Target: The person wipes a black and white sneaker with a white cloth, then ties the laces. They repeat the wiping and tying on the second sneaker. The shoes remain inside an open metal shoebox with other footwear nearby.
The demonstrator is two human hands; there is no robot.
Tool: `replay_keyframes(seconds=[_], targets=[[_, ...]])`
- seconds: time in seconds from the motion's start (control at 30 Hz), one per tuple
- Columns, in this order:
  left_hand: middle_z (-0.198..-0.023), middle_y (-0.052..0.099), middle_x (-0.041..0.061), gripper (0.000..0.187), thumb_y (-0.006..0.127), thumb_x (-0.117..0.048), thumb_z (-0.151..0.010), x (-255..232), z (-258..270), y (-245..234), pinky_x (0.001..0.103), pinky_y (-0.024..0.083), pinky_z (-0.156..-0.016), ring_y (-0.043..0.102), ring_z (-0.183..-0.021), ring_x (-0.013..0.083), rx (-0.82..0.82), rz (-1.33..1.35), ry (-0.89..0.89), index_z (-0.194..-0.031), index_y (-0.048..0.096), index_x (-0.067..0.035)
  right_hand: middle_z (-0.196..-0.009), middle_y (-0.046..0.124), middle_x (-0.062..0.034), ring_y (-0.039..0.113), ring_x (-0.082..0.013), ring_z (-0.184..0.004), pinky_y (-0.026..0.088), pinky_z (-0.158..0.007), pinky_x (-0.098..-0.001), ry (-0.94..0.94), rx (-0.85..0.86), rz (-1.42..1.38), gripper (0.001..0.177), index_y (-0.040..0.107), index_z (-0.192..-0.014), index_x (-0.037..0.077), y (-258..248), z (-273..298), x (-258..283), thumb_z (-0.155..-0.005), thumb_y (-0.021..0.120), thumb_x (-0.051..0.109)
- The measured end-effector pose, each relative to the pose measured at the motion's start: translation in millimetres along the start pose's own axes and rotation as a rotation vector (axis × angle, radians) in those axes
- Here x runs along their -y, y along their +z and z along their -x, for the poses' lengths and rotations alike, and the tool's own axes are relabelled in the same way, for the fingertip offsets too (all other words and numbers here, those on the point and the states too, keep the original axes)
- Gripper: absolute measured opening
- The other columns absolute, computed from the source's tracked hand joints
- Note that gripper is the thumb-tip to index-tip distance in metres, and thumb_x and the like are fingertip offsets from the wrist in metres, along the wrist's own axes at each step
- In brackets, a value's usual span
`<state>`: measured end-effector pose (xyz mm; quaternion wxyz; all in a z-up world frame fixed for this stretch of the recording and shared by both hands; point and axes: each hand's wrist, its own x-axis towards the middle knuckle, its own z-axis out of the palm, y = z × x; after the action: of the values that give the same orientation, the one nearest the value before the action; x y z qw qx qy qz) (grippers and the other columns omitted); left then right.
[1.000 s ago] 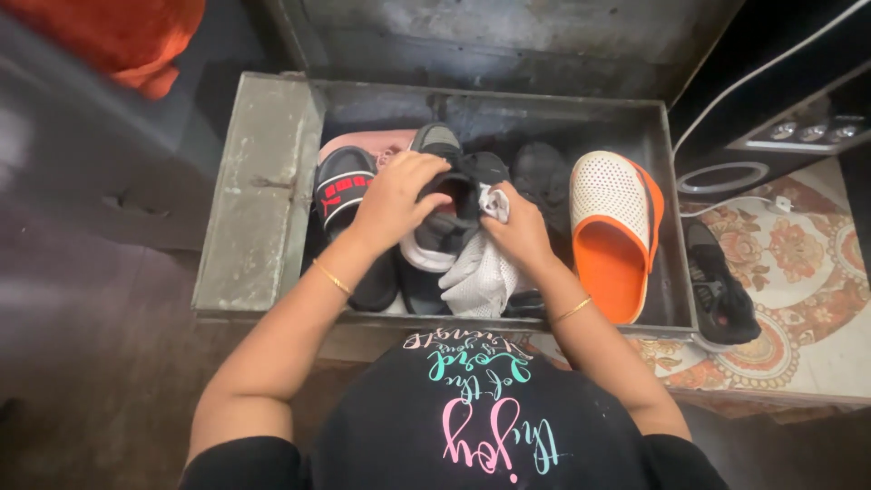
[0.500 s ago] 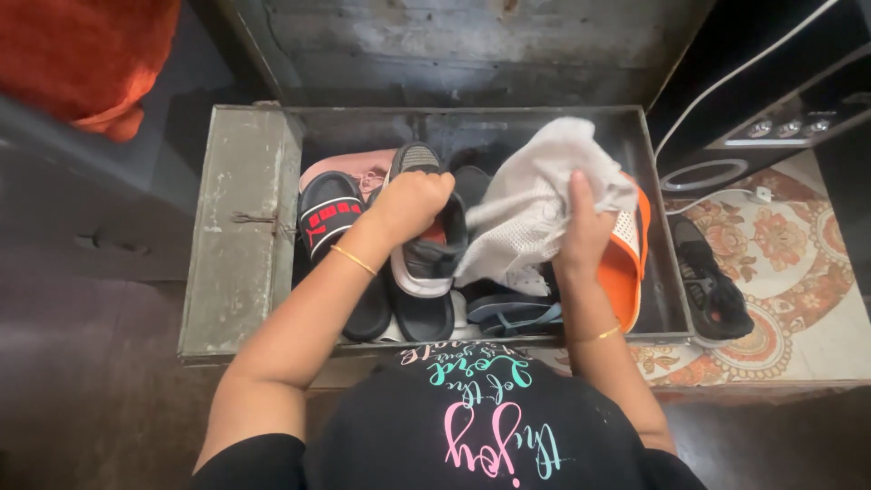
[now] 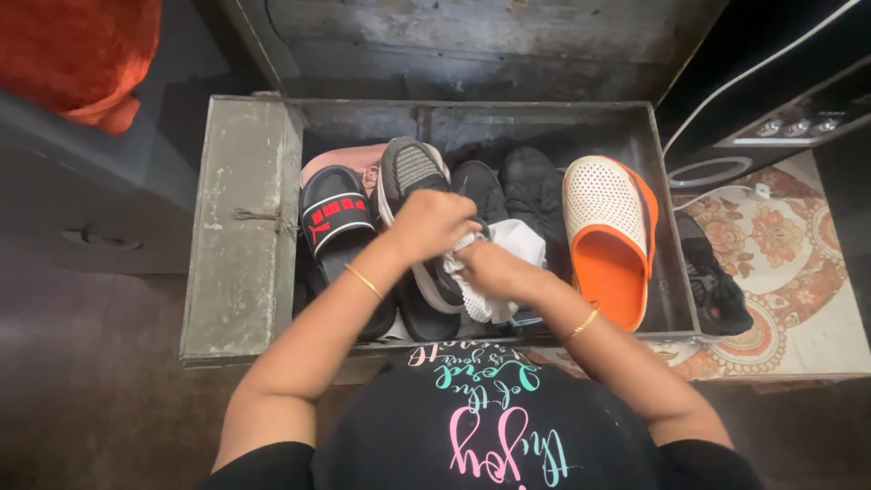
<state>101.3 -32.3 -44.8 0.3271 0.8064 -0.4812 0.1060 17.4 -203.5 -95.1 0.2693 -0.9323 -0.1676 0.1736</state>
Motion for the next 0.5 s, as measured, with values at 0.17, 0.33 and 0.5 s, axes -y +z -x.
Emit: replay_keyframes(seconds=[0.17,0.33,0.5], targets=[[-0.07,0.067,0.012,0.016,0.073,-0.018,-0.082,-45,7,12,0.042,0.054,-0.061,0.069,-0.067,0.0298,-0.022,-0.08,0.121,-0.074,0.062,-0.008,-0.105,0.072,-0.0205,0.068,-0.0374,-0.098,0.054,-0.087,-0.0472,-0.244,-0.133,0.108,0.028,0.07,-0.11,0.004,80,-28,-82,-0.084,0.062,0.011],[-0.071,0.064,0.006,0.016,0.075,-0.018,-0.082,-89,-2,-36,0.036,0.052,-0.055,0.067,-0.065,0.023,-0.066,-0.31,0.276,-0.081,0.062,-0.009,-0.114,0.069,-0.0185,0.065,-0.0344,-0.106,0.052,-0.091,-0.0453,-0.331,-0.29,0.024,0.032,0.067,-0.116,0.006,76,-37,-88,-0.085,0.062,0.013],[-0.133,0.05,0.013,0.088,0.086,-0.06,-0.078,-74,-29,-91,0.038,0.044,-0.109,0.053,-0.123,0.0268,-0.747,0.207,0.19,-0.134,0.043,-0.007,-0.121,0.064,-0.017,0.062,-0.0313,-0.112,0.051,-0.094,-0.0423,-0.276,-0.356,-0.177,0.035,0.061,-0.123,0.006,54,-33,-80,-0.089,0.058,0.014]])
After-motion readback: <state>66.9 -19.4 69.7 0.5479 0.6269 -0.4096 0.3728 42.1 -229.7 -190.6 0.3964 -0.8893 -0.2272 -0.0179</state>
